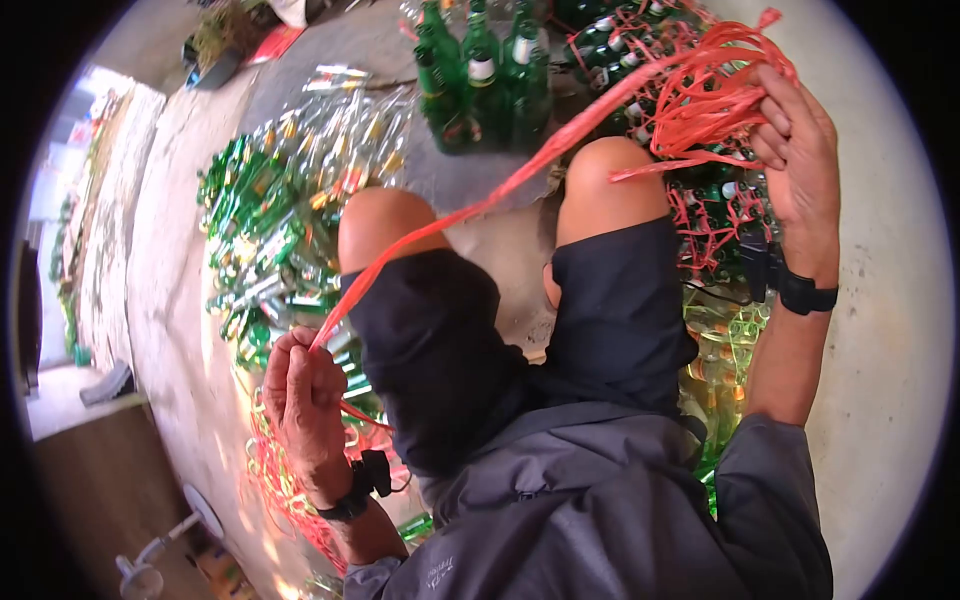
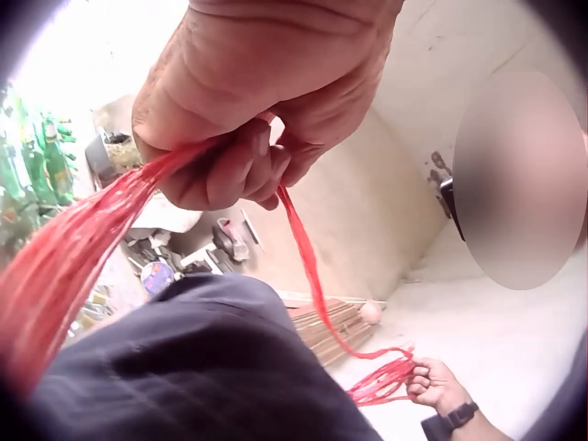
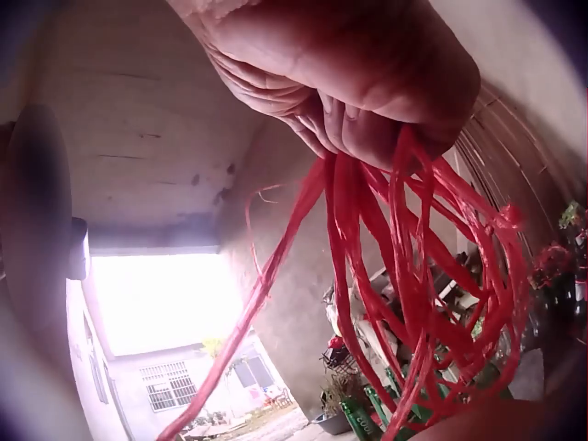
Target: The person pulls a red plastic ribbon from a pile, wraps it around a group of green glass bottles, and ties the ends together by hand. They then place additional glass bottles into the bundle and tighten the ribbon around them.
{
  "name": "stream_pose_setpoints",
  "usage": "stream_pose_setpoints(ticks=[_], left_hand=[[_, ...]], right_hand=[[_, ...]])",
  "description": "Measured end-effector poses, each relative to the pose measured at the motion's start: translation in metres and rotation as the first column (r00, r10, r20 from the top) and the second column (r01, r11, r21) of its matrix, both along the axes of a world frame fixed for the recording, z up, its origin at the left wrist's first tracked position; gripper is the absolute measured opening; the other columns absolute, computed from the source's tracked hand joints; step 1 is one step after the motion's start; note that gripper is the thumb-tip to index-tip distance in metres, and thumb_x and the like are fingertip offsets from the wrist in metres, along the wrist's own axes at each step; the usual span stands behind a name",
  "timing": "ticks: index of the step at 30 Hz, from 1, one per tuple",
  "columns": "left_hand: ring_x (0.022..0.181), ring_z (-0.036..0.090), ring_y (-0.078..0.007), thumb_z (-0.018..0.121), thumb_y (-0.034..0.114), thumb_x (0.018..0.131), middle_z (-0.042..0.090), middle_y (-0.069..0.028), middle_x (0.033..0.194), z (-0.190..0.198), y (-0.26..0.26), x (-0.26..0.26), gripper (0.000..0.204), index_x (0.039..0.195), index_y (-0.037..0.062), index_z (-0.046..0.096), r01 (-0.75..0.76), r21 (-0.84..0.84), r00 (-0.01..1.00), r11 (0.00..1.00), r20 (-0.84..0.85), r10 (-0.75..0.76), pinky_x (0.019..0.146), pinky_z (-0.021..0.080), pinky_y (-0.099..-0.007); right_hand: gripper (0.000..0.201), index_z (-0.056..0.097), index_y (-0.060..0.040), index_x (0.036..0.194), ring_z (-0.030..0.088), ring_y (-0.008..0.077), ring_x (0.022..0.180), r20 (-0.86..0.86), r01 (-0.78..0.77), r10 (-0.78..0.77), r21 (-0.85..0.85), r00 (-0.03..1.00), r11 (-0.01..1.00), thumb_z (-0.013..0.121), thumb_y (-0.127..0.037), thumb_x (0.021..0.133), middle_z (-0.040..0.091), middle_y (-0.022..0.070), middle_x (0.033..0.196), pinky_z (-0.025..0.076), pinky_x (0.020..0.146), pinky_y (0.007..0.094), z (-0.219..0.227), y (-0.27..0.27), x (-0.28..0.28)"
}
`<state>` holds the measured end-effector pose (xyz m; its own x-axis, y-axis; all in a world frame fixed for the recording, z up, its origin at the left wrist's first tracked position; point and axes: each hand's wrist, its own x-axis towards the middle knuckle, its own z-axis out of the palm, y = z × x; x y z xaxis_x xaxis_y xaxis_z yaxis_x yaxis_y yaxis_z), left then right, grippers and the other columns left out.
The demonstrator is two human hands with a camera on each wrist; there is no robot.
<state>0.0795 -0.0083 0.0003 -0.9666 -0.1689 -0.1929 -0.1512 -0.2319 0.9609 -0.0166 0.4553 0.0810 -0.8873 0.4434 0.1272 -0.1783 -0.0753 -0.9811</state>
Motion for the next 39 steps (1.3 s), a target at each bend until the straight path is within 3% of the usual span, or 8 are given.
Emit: stream_pose_setpoints(ticks=[10, 19, 23, 26, 29, 32, 36, 39], left_hand=[[0.062, 0.034, -0.0049, 0.051, 0.014, 0.104, 0.044, 0.0021, 0.079, 0.054, 0.087, -0.063, 0.025, 0.121, -0.0035, 0.055, 0.36, 0.134, 0.931, 0.923, -0.117, -0.346, 0.057, 0.03, -0.0218], [0.065, 0.042, -0.0063, 0.052, 0.012, 0.104, 0.052, -0.0008, 0.085, 0.069, 0.164, -0.101, 0.026, 0.123, -0.0036, 0.058, 0.502, 0.113, 0.86, 0.857, -0.167, -0.482, 0.06, 0.036, -0.0232], [0.069, 0.046, -0.007, 0.052, 0.01, 0.103, 0.055, -0.002, 0.09, 0.071, 0.202, -0.113, 0.027, 0.124, -0.0042, 0.058, 0.578, 0.18, 0.815, 0.796, -0.169, -0.554, 0.064, 0.04, -0.0247], [0.069, 0.049, -0.006, 0.053, 0.013, 0.102, 0.053, -0.0003, 0.082, 0.061, 0.225, -0.124, 0.029, 0.122, -0.0063, 0.058, 0.592, 0.067, 0.803, 0.803, -0.131, -0.581, 0.062, 0.039, -0.0225], [0.07, 0.052, -0.0066, 0.052, 0.014, 0.102, 0.057, -0.0003, 0.083, 0.048, 0.245, -0.128, 0.03, 0.124, -0.006, 0.058, 0.612, 0.072, 0.789, 0.787, -0.127, -0.602, 0.064, 0.042, -0.0211], [0.077, 0.057, -0.0093, 0.052, 0.013, 0.102, 0.062, -0.0028, 0.091, 0.032, 0.262, -0.129, 0.031, 0.127, -0.0062, 0.057, 0.648, 0.074, 0.761, 0.758, -0.102, -0.641, 0.07, 0.046, -0.0233], [0.091, 0.064, -0.0135, 0.053, 0.013, 0.102, 0.068, -0.0077, 0.107, 0.019, 0.286, -0.12, 0.034, 0.13, -0.0052, 0.057, 0.664, 0.084, 0.747, 0.743, -0.02, -0.665, 0.077, 0.052, -0.0275], [0.089, 0.065, -0.0159, 0.053, 0.012, 0.1, 0.068, -0.0124, 0.105, -0.002, 0.297, -0.122, 0.037, 0.132, -0.0071, 0.054, 0.708, -0.114, 0.693, 0.697, -0.078, -0.717, 0.075, 0.053, -0.0302]], right_hand=[[0.02, 0.069, -0.0018, 0.108, 0.026, -0.0035, 0.051, 0.035, -0.012, 0.007, 0.146, 0.999, 0.989, 0.064, -0.02, 0.099, 0.038, -0.013, 0.065, 0.019, 0.044, 0.0172, -0.002, 0.015, 0.018], [0.023, 0.072, -0.0044, 0.109, 0.026, -0.0029, 0.051, 0.089, -0.008, -0.021, 0.311, 0.996, 0.95, 0.067, -0.023, 0.098, 0.039, -0.0125, 0.065, 0.017, 0.046, 0.0194, 0.0, 0.036, 0.05], [0.022, 0.072, -0.0048, 0.107, 0.038, -0.0012, 0.058, 0.089, -0.029, -0.005, 0.377, 0.996, 0.926, 0.066, -0.024, 0.099, 0.046, -0.0122, 0.069, 0.028, 0.05, 0.0205, -0.01, 0.038, 0.049], [0.02, 0.072, -0.0046, 0.1, 0.047, 0.0005, 0.067, 0.054, -0.043, 0.021, 0.43, 0.998, 0.902, 0.066, -0.024, 0.099, 0.052, -0.0111, 0.074, 0.038, 0.057, 0.0225, -0.022, 0.036, 0.041], [0.02, 0.07, -0.0033, 0.096, 0.047, 0.0007, 0.067, 0.102, -0.087, 0.028, 0.638, 0.994, 0.765, 0.066, -0.023, 0.098, 0.055, -0.0079, 0.072, 0.04, 0.059, 0.0238, -0.042, 0.036, 0.036], [0.021, 0.07, -0.0012, 0.108, 0.047, 0.002, 0.071, 0.235, -0.219, 0.088, 0.621, 0.968, 0.753, 0.064, -0.02, 0.1, 0.055, -0.0087, 0.077, 0.041, 0.063, 0.0232, -0.045, 0.028, 0.037], [0.017, 0.068, -0.0007, 0.103, 0.045, 0.0033, 0.066, 0.307, -0.305, 0.139, 0.6, 0.941, 0.739, 0.062, -0.017, 0.099, 0.051, -0.0051, 0.071, 0.04, 0.059, 0.0256, -0.064, 0.024, 0.034], [0.016, 0.066, -0.0004, 0.1, 0.044, 0.0043, 0.064, 0.341, -0.338, 0.152, 0.591, 0.928, 0.732, 0.061, -0.016, 0.099, 0.05, -0.0039, 0.07, 0.039, 0.056, 0.0272, -0.082, 0.03, 0.032]])
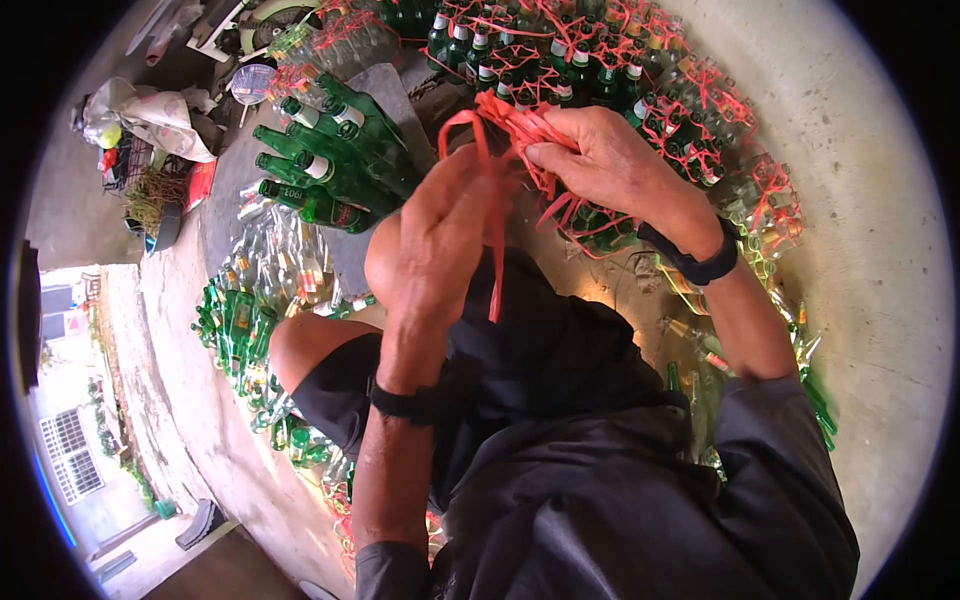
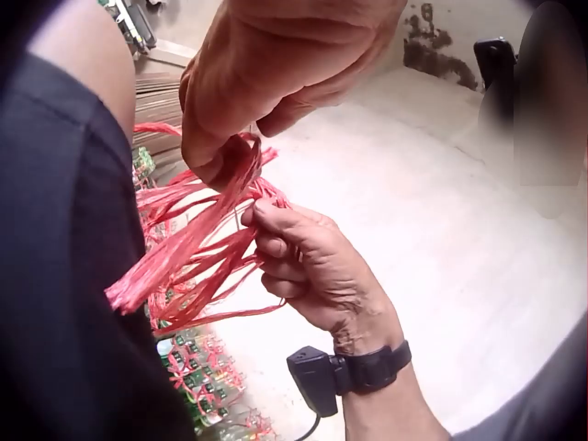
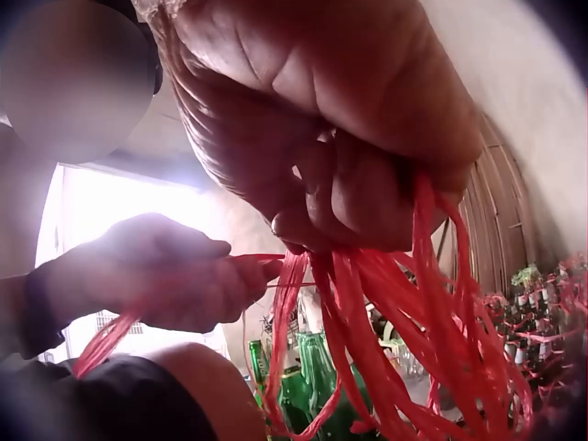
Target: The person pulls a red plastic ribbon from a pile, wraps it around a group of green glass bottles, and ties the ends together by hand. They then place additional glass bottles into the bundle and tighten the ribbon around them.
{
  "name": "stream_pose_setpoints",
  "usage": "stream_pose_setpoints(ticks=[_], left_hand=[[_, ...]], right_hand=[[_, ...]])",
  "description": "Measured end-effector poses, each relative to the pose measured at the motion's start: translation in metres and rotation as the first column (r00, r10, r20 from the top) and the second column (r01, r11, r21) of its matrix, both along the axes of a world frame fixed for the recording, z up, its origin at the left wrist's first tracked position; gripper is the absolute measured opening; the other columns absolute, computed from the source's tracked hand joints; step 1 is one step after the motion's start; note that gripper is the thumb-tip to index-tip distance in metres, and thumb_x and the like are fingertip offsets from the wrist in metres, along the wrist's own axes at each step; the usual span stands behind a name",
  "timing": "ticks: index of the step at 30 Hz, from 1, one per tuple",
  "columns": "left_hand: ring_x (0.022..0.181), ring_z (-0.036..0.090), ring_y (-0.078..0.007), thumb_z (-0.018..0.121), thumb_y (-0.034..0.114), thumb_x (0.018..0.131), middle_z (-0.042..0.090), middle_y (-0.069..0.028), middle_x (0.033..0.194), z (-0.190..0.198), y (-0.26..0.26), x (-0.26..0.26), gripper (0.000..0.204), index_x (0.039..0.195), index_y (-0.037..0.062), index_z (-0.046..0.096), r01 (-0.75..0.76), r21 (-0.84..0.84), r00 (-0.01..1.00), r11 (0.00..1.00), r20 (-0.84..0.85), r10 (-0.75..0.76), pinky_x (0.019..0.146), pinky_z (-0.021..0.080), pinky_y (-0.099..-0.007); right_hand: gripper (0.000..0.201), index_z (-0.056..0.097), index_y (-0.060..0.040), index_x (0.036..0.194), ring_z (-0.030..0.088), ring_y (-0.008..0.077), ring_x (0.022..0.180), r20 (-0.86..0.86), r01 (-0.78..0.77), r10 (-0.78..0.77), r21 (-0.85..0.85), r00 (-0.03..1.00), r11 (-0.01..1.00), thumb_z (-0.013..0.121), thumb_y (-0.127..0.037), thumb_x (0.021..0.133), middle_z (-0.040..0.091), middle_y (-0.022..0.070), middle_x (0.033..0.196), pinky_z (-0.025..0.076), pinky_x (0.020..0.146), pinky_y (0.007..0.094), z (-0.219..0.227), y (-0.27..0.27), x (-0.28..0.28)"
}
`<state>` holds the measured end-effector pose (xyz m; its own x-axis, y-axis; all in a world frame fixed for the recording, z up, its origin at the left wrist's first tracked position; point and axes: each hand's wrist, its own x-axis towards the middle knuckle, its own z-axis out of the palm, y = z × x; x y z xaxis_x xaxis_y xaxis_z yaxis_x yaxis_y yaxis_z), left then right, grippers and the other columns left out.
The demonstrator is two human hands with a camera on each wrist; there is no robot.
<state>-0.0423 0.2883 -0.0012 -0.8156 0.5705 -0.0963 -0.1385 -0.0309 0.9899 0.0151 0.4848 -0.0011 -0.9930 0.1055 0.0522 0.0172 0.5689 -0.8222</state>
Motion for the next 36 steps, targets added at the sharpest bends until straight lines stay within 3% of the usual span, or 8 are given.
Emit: stream_pose_setpoints(ticks=[6, 8, 15, 24, 27, 30, 32, 36], left_hand=[[0.083, 0.069, -0.035, 0.051, 0.006, 0.096, 0.067, -0.0267, 0.091, -0.014, -0.005, -0.001, 0.035, 0.127, -0.0094, 0.054, 0.121, -0.361, 0.951, 0.925, -0.224, -0.211, 0.072, 0.054, -0.0405], [0.084, 0.067, -0.0418, 0.051, 0.005, 0.095, 0.065, -0.0297, 0.089, -0.006, -0.006, 0.008, 0.033, 0.124, -0.0079, 0.056, -0.05, -0.396, 0.877, 0.917, -0.456, -0.149, 0.073, 0.054, -0.0429], [0.089, 0.07, -0.0327, 0.053, 0.003, 0.096, 0.068, -0.0254, 0.099, 0.005, -0.019, 0.008, 0.032, 0.126, -0.0087, 0.057, -0.082, -0.365, 0.857, 0.927, -0.501, -0.122, 0.078, 0.055, -0.0379], [0.091, 0.067, -0.0175, 0.051, 0.006, 0.101, 0.07, -0.0158, 0.105, 0.007, -0.022, 0.009, 0.03, 0.126, -0.0098, 0.057, 0.06, -0.227, 0.968, 0.972, -0.224, -0.113, 0.079, 0.053, -0.0283], [0.089, 0.066, -0.016, 0.052, 0.006, 0.1, 0.07, -0.0149, 0.103, 0.008, -0.02, 0.013, 0.031, 0.126, -0.0093, 0.057, 0.04, -0.175, 0.967, 0.984, -0.243, -0.083, 0.078, 0.053, -0.0274], [0.091, 0.066, -0.0159, 0.054, 0.006, 0.1, 0.07, -0.0142, 0.102, 0.011, -0.019, 0.013, 0.031, 0.126, -0.0093, 0.058, 0.063, -0.239, 0.965, 0.969, -0.234, -0.121, 0.079, 0.053, -0.0275], [0.094, 0.067, -0.0171, 0.056, 0.009, 0.1, 0.07, -0.0152, 0.103, -0.002, -0.018, 0.011, 0.032, 0.126, -0.0094, 0.057, 0.12, -0.197, 0.95, 0.973, -0.261, -0.17, 0.081, 0.054, -0.029], [0.097, 0.068, -0.0182, 0.058, 0.009, 0.1, 0.069, -0.0166, 0.105, -0.018, -0.005, 0.025, 0.033, 0.127, -0.0086, 0.056, 0.128, -0.003, 0.967, 0.992, -0.22, -0.126, 0.081, 0.054, -0.0299]], right_hand=[[0.017, 0.065, 0.0004, 0.096, 0.048, 0.0085, 0.061, 0.073, -0.035, 0.037, -0.039, 0.997, 0.999, 0.064, -0.017, 0.097, 0.055, 0.0034, 0.066, 0.042, 0.055, 0.0318, -0.039, 0.004, -0.004], [0.019, 0.063, -0.0002, 0.1, 0.044, 0.0098, 0.062, 0.117, -0.088, 0.076, 0.103, 0.99, 0.991, 0.068, -0.018, 0.095, 0.054, 0.005, 0.068, 0.041, 0.056, 0.0339, -0.047, 0.005, -0.004], [0.024, 0.065, -0.0019, 0.109, 0.059, 0.0139, 0.071, 0.037, -0.061, 0.056, 0.142, 0.998, 0.988, 0.07, -0.018, 0.093, 0.066, 0.0095, 0.08, 0.05, 0.067, 0.0318, -0.059, 0.005, 0.002], [0.023, 0.064, 0.0014, 0.114, 0.064, 0.013, 0.082, 0.073, 0.014, -0.027, 0.179, 0.997, 0.984, 0.066, -0.014, 0.096, 0.069, 0.0103, 0.091, 0.052, 0.076, 0.0295, -0.04, 0.013, 0.011], [0.024, 0.066, 0.0044, 0.11, 0.066, 0.0186, 0.077, -0.079, 0.055, -0.053, 0.015, 0.995, 0.998, 0.061, -0.014, 0.096, 0.071, 0.0101, 0.09, 0.053, 0.074, 0.0325, -0.041, 0.013, 0.013], [0.026, 0.067, 0.0041, 0.113, 0.058, 0.0093, 0.067, -0.097, 0.036, -0.053, -0.165, 0.994, 0.986, 0.058, -0.016, 0.1, 0.071, 0.005, 0.092, 0.049, 0.061, 0.0274, -0.031, 0.01, 0.016], [0.025, 0.067, -0.0001, 0.116, 0.044, 0.001, 0.057, 0.168, 0.132, -0.038, -0.595, 0.985, 0.793, 0.056, -0.018, 0.102, 0.069, 0.0021, 0.092, 0.036, 0.048, 0.0204, -0.003, 0.001, 0.022], [0.024, 0.067, -0.0031, 0.117, 0.032, -0.0023, 0.053, 0.175, 0.194, -0.091, -0.774, 0.98, 0.603, 0.053, -0.017, 0.103, 0.068, 0.0013, 0.092, 0.024, 0.044, 0.0171, 0.006, -0.016, 0.021]])
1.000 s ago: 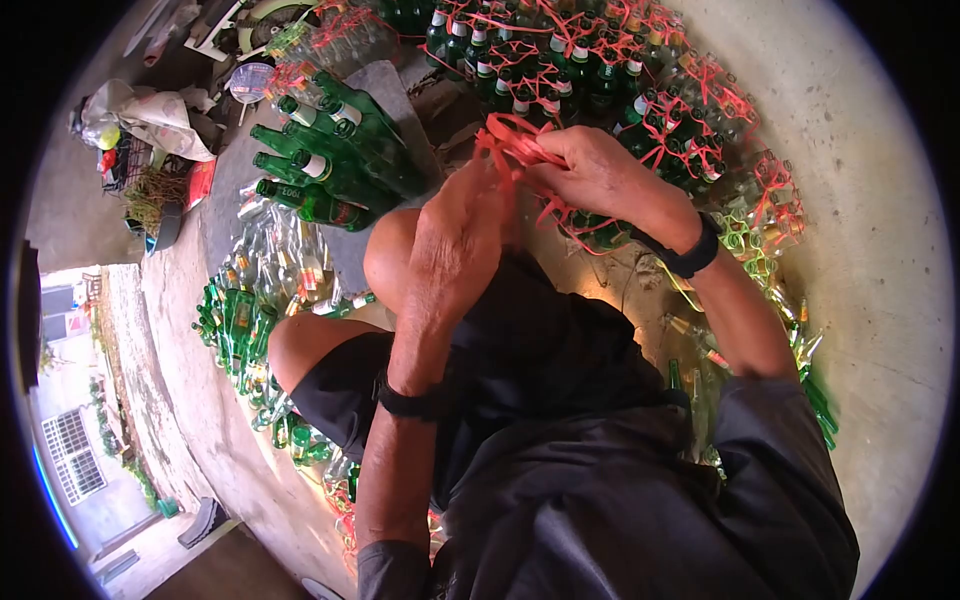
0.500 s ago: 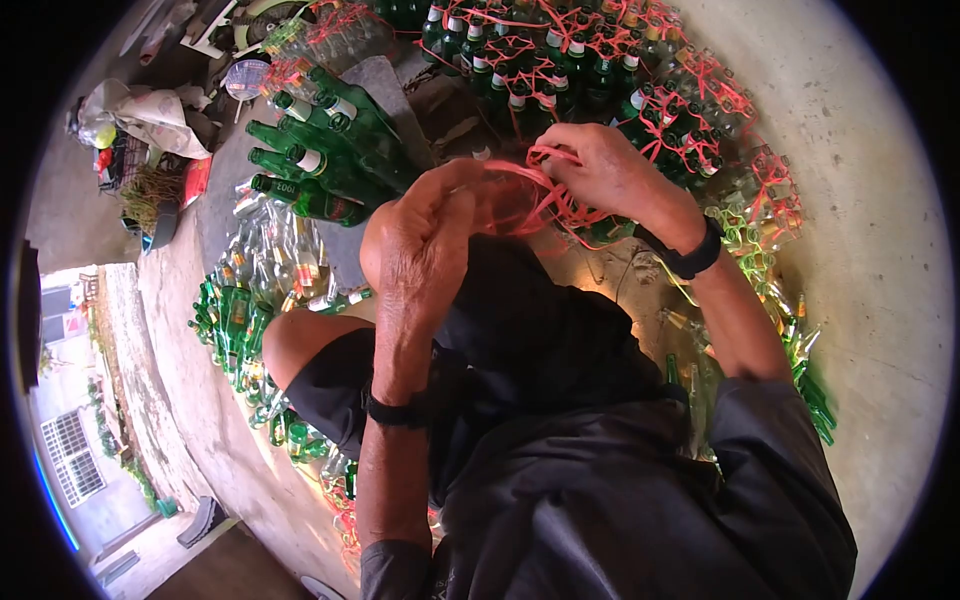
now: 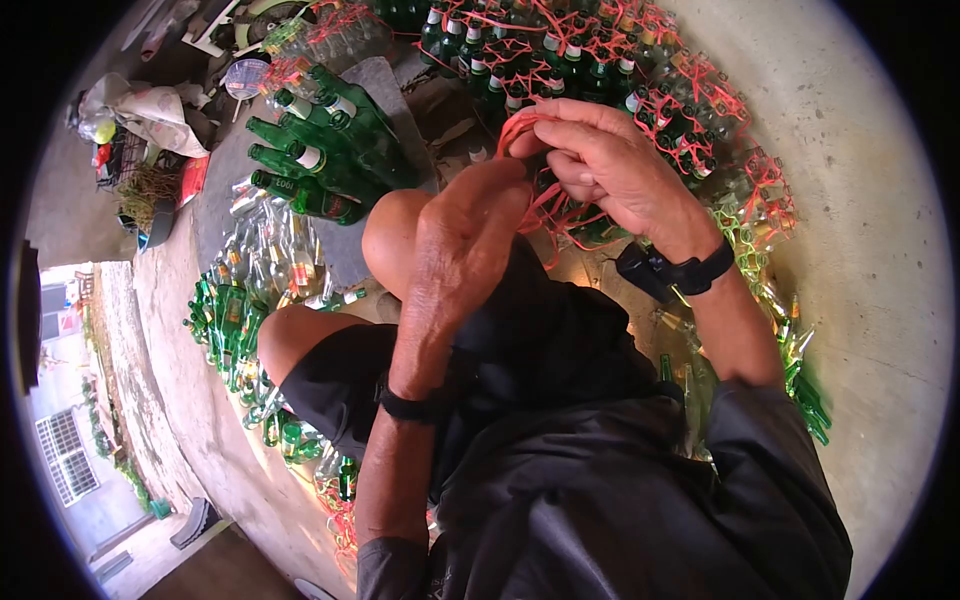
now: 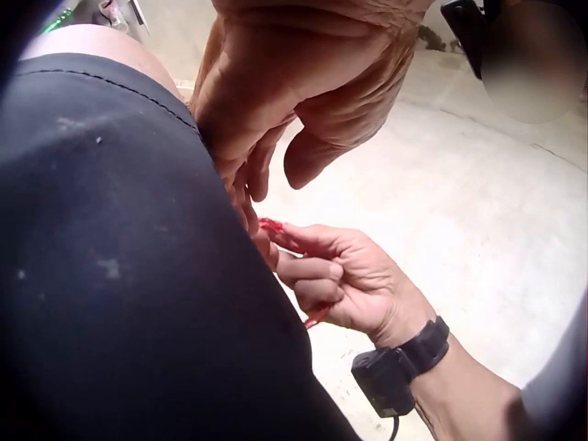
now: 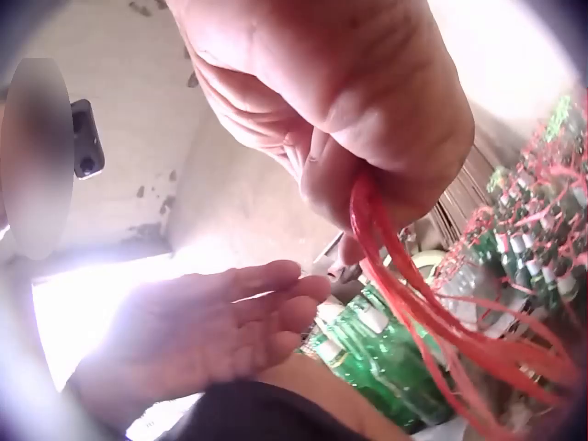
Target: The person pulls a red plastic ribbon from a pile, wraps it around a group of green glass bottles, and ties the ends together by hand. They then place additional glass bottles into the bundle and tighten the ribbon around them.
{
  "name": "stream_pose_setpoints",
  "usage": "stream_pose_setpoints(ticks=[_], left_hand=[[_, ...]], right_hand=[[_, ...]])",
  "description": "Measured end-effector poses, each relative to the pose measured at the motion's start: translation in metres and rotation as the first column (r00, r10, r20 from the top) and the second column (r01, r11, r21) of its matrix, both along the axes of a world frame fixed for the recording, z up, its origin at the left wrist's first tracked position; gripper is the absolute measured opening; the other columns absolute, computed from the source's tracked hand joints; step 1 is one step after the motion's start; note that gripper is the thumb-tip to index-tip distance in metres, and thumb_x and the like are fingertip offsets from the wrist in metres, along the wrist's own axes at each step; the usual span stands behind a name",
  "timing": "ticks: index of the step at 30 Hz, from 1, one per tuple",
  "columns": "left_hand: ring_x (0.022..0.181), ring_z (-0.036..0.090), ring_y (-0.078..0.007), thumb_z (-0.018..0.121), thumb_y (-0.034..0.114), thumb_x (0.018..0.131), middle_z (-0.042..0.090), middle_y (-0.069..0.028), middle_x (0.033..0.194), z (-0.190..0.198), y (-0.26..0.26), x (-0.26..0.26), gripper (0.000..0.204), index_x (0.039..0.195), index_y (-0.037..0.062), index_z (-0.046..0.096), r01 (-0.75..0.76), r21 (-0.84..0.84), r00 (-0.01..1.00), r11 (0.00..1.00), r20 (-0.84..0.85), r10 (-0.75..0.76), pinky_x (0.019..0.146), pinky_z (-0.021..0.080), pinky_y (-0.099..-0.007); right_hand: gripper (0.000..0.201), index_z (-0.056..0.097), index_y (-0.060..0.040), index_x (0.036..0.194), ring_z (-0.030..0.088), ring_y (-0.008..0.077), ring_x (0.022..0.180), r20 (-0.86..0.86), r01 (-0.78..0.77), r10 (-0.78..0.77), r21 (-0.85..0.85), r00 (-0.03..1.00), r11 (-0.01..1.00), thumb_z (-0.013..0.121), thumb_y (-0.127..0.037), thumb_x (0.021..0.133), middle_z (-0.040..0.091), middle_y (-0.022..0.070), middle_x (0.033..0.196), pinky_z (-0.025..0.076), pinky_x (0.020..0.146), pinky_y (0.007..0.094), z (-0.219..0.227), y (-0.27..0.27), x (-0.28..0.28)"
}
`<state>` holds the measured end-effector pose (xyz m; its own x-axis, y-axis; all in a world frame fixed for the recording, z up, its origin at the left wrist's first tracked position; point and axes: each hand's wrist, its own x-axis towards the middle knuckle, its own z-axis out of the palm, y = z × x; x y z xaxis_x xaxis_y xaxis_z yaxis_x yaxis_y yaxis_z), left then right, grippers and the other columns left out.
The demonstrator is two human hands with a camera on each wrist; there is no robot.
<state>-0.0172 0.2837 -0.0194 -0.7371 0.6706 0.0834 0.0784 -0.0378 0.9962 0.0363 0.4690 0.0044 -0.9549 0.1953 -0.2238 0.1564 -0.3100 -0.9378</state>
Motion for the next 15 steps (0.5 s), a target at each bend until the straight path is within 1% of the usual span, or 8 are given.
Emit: stream_pose_setpoints(ticks=[2, 5, 6, 8, 9, 11, 13, 15], left_hand=[[0.098, 0.068, -0.0197, 0.059, 0.008, 0.1, 0.068, -0.0164, 0.106, -0.004, 0.004, 0.004, 0.032, 0.127, -0.008, 0.055, 0.013, -0.014, 0.996, 1.0, -0.091, -0.015, 0.081, 0.055, -0.0308], [0.093, 0.068, -0.0179, 0.058, 0.007, 0.101, 0.068, -0.0137, 0.105, 0.003, 0.006, 0.008, 0.028, 0.124, -0.0071, 0.056, -0.02, 0.08, 1.0, 0.997, 0.023, 0.018, 0.078, 0.055, -0.0293], [0.093, 0.068, -0.0179, 0.058, 0.007, 0.101, 0.068, -0.0137, 0.105, 0.004, 0.005, 0.007, 0.028, 0.124, -0.0071, 0.056, -0.02, 0.082, 1.0, 0.996, 0.02, 0.018, 0.078, 0.055, -0.0293], [0.087, 0.066, -0.0141, 0.057, 0.008, 0.102, 0.068, -0.0111, 0.105, 0.005, -0.003, 0.002, 0.024, 0.121, -0.0059, 0.057, -0.168, 0.067, 0.986, 0.984, 0.023, 0.167, 0.074, 0.054, -0.0273], [0.087, 0.066, -0.0141, 0.057, 0.008, 0.102, 0.068, -0.0111, 0.105, 0.01, -0.006, 0.0, 0.024, 0.121, -0.0059, 0.057, -0.171, 0.069, 0.985, 0.983, 0.02, 0.17, 0.074, 0.054, -0.0273], [0.083, 0.064, -0.0103, 0.055, 0.009, 0.104, 0.069, -0.0091, 0.102, 0.021, -0.013, -0.003, 0.021, 0.118, -0.0045, 0.059, -0.178, 0.12, 0.974, 0.977, 0.161, 0.158, 0.069, 0.053, -0.0251], [0.083, 0.065, -0.0103, 0.051, 0.015, 0.106, 0.069, -0.0088, 0.098, 0.024, -0.017, -0.006, 0.024, 0.118, -0.004, 0.061, -0.126, 0.082, 0.979, 0.989, 0.172, 0.11, 0.069, 0.053, -0.0248], [0.083, 0.066, -0.0134, 0.047, 0.033, 0.109, 0.07, -0.0097, 0.096, 0.024, -0.02, -0.007, 0.04, 0.117, -0.003, 0.063, 0.025, 0.077, 0.95, 0.997, 0.309, -0.048, 0.07, 0.054, -0.0267]], right_hand=[[0.023, 0.067, -0.003, 0.115, 0.032, -0.0015, 0.052, -0.029, 0.021, -0.024, -0.12, 0.999, 0.993, 0.052, -0.015, 0.103, 0.067, -0.0001, 0.092, 0.023, 0.045, 0.0172, 0.006, -0.007, 0.0], [0.022, 0.067, -0.0033, 0.115, 0.032, -0.0013, 0.052, -0.042, 0.006, -0.01, -0.085, 0.999, 0.996, 0.053, -0.015, 0.103, 0.065, -0.0006, 0.089, 0.022, 0.044, 0.0179, 0.013, -0.016, 0.0], [0.022, 0.067, -0.004, 0.113, 0.031, -0.0015, 0.051, -0.057, -0.026, 0.025, -0.011, 0.998, 1.0, 0.053, -0.017, 0.103, 0.063, -0.0008, 0.087, 0.022, 0.044, 0.0176, 0.019, -0.018, 0.001], [0.021, 0.067, -0.0042, 0.112, 0.031, -0.0016, 0.05, -0.049, -0.037, 0.037, -0.004, 0.998, 0.999, 0.052, -0.018, 0.104, 0.063, -0.0009, 0.085, 0.022, 0.043, 0.0176, 0.024, -0.016, 0.005], [0.021, 0.067, -0.0043, 0.111, 0.03, -0.0018, 0.05, -0.04, -0.048, 0.048, 0.001, 0.998, 0.999, 0.052, -0.018, 0.104, 0.062, -0.001, 0.084, 0.022, 0.043, 0.0176, 0.025, -0.016, 0.007], [0.021, 0.067, -0.0047, 0.109, 0.03, -0.0019, 0.049, -0.043, -0.035, 0.035, -0.005, 0.998, 0.999, 0.053, -0.019, 0.104, 0.061, -0.0008, 0.083, 0.022, 0.043, 0.0176, 0.027, -0.016, 0.009], [0.02, 0.068, -0.0052, 0.107, 0.029, -0.0023, 0.049, -0.054, -0.01, 0.014, 0.086, 0.998, 0.996, 0.054, -0.02, 0.104, 0.06, -0.0019, 0.08, 0.021, 0.042, 0.0176, 0.031, -0.017, 0.012], [0.021, 0.068, -0.0049, 0.108, 0.033, -0.0018, 0.05, -0.062, -0.022, 0.03, 0.131, 0.998, 0.991, 0.055, -0.02, 0.104, 0.061, -0.0022, 0.08, 0.024, 0.043, 0.0176, 0.034, -0.018, 0.015]])
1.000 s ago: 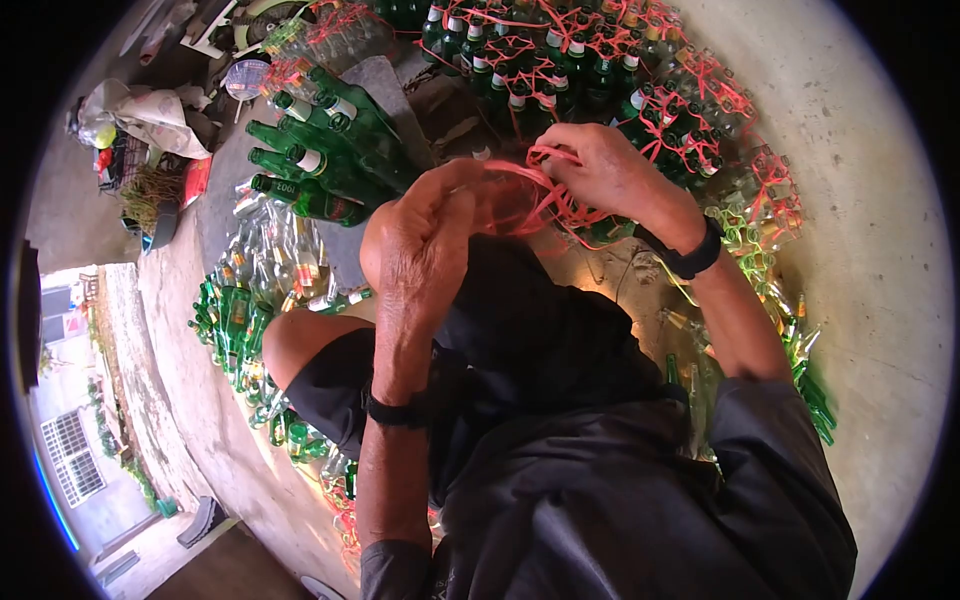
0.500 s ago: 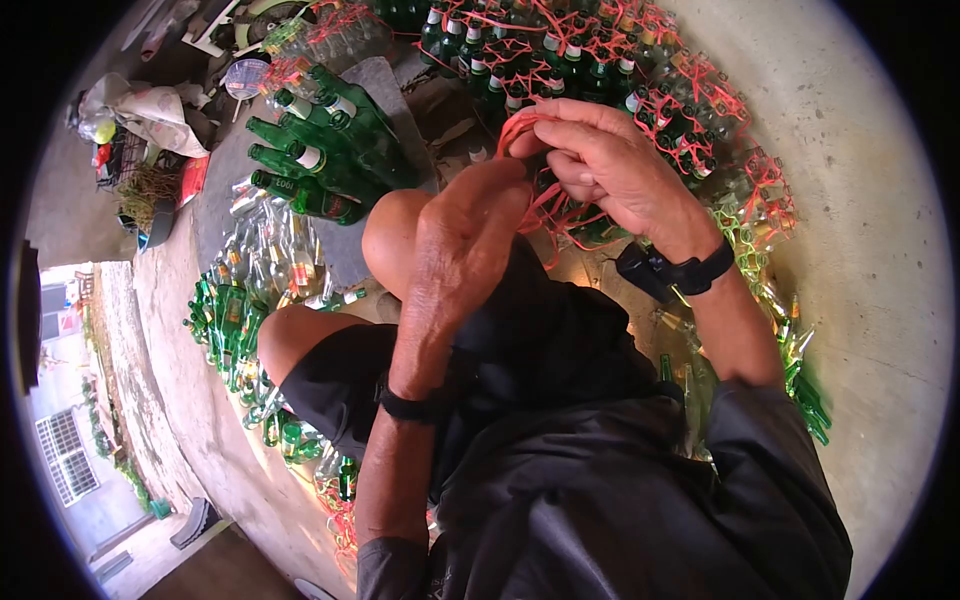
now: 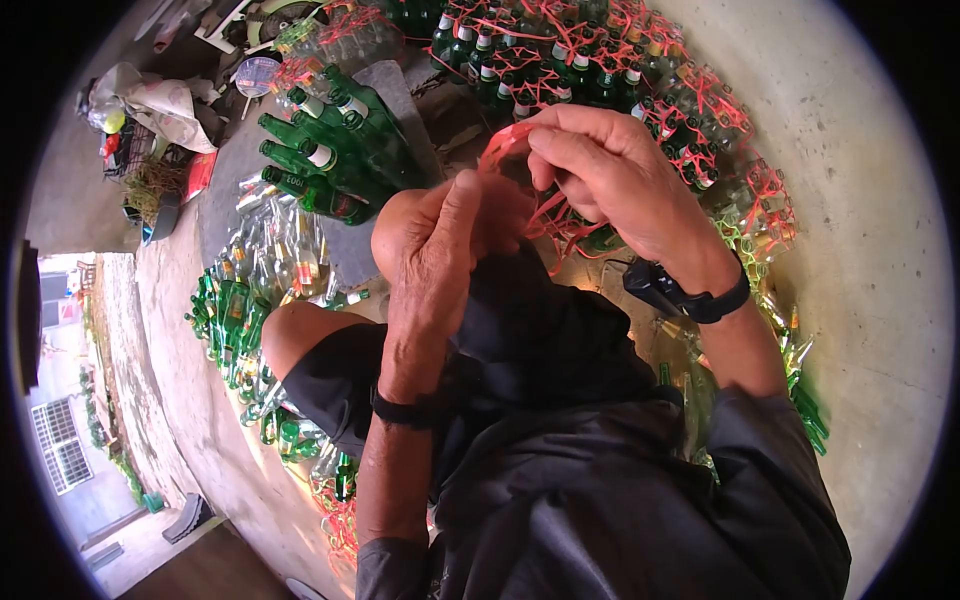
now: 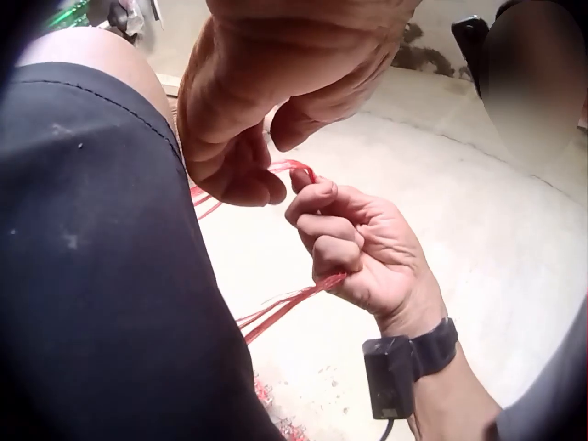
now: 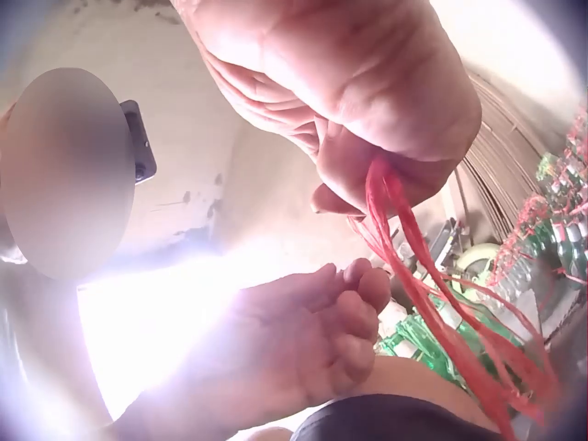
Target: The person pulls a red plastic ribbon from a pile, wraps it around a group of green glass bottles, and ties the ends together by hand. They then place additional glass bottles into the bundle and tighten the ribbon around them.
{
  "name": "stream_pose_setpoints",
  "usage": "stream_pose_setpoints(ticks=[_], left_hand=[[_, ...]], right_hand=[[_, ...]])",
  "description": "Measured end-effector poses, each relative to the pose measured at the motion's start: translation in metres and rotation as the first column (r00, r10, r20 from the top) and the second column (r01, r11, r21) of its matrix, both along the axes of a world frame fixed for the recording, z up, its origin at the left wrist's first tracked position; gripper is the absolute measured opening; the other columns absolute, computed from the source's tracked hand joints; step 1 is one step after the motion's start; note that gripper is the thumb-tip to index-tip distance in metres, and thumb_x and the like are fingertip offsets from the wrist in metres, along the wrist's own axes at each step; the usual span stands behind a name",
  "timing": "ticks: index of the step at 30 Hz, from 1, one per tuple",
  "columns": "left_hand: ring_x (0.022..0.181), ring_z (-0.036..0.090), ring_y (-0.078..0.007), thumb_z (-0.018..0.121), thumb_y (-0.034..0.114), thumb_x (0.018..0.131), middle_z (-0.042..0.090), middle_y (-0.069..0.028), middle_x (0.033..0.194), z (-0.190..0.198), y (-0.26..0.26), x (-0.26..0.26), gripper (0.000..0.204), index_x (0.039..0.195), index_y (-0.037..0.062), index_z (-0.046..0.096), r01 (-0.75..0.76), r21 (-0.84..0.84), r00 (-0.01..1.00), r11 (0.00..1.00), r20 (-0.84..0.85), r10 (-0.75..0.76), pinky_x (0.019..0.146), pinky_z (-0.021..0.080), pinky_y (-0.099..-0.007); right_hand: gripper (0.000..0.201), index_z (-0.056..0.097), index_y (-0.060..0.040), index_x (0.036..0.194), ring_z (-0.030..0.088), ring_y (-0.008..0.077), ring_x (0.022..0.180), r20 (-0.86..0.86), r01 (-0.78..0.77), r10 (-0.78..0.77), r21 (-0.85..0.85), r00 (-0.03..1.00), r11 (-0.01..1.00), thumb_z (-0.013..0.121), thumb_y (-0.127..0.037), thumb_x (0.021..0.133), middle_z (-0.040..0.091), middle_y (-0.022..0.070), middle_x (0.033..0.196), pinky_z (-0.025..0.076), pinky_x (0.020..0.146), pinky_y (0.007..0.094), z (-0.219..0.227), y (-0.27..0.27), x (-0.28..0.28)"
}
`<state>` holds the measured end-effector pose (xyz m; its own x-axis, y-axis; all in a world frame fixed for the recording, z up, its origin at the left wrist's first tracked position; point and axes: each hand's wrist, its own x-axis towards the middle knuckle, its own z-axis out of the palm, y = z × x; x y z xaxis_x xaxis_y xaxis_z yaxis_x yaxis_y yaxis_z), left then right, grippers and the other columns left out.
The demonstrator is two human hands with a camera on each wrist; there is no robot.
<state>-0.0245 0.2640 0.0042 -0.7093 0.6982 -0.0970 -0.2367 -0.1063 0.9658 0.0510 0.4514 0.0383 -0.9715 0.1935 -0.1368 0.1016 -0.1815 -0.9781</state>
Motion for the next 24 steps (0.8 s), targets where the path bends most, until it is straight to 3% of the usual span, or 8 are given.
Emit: stream_pose_setpoints(ticks=[2, 4, 6, 9, 12, 16, 21, 24], left_hand=[[0.084, 0.067, -0.0162, 0.045, 0.041, 0.108, 0.07, -0.0114, 0.097, -0.006, 0.0, -0.001, 0.048, 0.118, -0.0025, 0.063, 0.054, 0.018, 0.99, 0.998, 0.129, -0.056, 0.073, 0.054, -0.0293], [0.085, 0.068, -0.019, 0.043, 0.048, 0.107, 0.07, -0.013, 0.099, -0.006, 0.002, 0.0, 0.056, 0.12, -0.002, 0.063, 0.105, 0.043, 0.961, 0.994, 0.254, -0.112, 0.075, 0.055, -0.0319], [0.089, 0.068, -0.0239, 0.042, 0.055, 0.105, 0.069, -0.0162, 0.104, -0.004, 0.003, 0.002, 0.06, 0.122, -0.0005, 0.059, -0.004, 0.132, 0.838, 0.991, 0.541, -0.068, 0.08, 0.056, -0.0382], [0.093, 0.068, -0.0253, 0.046, 0.047, 0.106, 0.068, -0.0177, 0.107, -0.003, -0.002, -0.002, 0.05, 0.123, 0.0004, 0.054, -0.114, 0.242, 0.793, 0.964, 0.606, -0.058, 0.084, 0.057, -0.0414], [0.095, 0.07, -0.029, 0.051, 0.036, 0.105, 0.07, -0.0176, 0.106, 0.007, -0.008, -0.004, 0.04, 0.115, -0.0018, 0.062, -0.178, 0.182, 0.859, 0.967, 0.508, 0.063, 0.084, 0.058, -0.0412], [0.069, 0.058, -0.0186, 0.048, 0.027, 0.107, 0.063, -0.0094, 0.087, 0.012, -0.024, -0.008, 0.029, 0.116, 0.0011, 0.056, -0.118, 0.247, 0.873, 0.962, 0.488, -0.018, 0.067, 0.054, -0.0375], [0.051, 0.027, -0.0017, 0.048, 0.025, 0.108, 0.041, 0.0048, 0.068, 0.029, -0.054, -0.002, 0.027, 0.106, 0.0022, 0.063, -0.159, 0.106, 0.892, 0.982, 0.441, 0.098, 0.046, 0.022, -0.02], [0.053, 0.027, -0.0014, 0.049, 0.026, 0.108, 0.038, 0.0062, 0.066, 0.046, -0.078, -0.001, 0.028, 0.106, 0.0022, 0.063, -0.075, 0.052, 0.932, 0.996, 0.359, 0.052, 0.046, 0.022, -0.0202]], right_hand=[[0.021, 0.069, -0.0045, 0.108, 0.037, -0.0013, 0.051, -0.007, -0.013, 0.013, 0.043, 1.0, 0.999, 0.056, -0.02, 0.104, 0.061, -0.0026, 0.079, 0.027, 0.044, 0.0177, 0.003, -0.004, 0.004], [0.022, 0.069, -0.0029, 0.109, 0.048, 0.0015, 0.057, -0.088, 0.037, -0.009, 0.322, 0.996, 0.946, 0.056, -0.019, 0.103, 0.063, -0.0019, 0.078, 0.037, 0.05, 0.0194, 0.008, -0.013, 0.008], [0.021, 0.069, -0.0022, 0.109, 0.053, 0.0039, 0.061, -0.11, 0.04, 0.007, 0.426, 0.994, 0.904, 0.056, -0.017, 0.103, 0.064, -0.0006, 0.078, 0.041, 0.053, 0.0211, 0.015, -0.023, 0.016], [0.018, 0.068, -0.0013, 0.109, 0.06, 0.0081, 0.065, -0.209, 0.044, 0.086, 0.548, 0.974, 0.835, 0.056, -0.013, 0.102, 0.064, 0.0022, 0.077, 0.047, 0.057, 0.0241, 0.011, -0.04, 0.028], [0.01, 0.065, -0.0022, 0.104, 0.067, 0.0202, 0.069, -0.139, -0.099, 0.231, 0.615, 0.963, 0.783, 0.059, -0.007, 0.098, 0.065, 0.0104, 0.079, 0.052, 0.061, 0.0316, 0.01, -0.056, 0.041], [0.015, 0.064, 0.0007, 0.106, 0.064, 0.0235, 0.067, -0.189, -0.135, 0.375, 0.714, 0.908, 0.687, 0.066, -0.006, 0.093, 0.061, 0.0105, 0.081, 0.052, 0.061, 0.0341, -0.01, -0.074, 0.052], [0.027, 0.064, 0.0001, 0.107, 0.064, 0.0288, 0.08, -0.196, -0.276, 0.575, 0.728, 0.794, 0.628, 0.075, -0.008, 0.084, 0.061, 0.0129, 0.093, 0.053, 0.067, 0.0361, -0.012, -0.076, 0.053], [0.025, 0.064, -0.003, 0.106, 0.065, 0.0308, 0.086, -0.163, -0.303, 0.498, 0.623, 0.852, 0.721, 0.074, -0.01, 0.084, 0.062, 0.0127, 0.097, 0.053, 0.071, 0.0376, -0.001, -0.062, 0.038]])
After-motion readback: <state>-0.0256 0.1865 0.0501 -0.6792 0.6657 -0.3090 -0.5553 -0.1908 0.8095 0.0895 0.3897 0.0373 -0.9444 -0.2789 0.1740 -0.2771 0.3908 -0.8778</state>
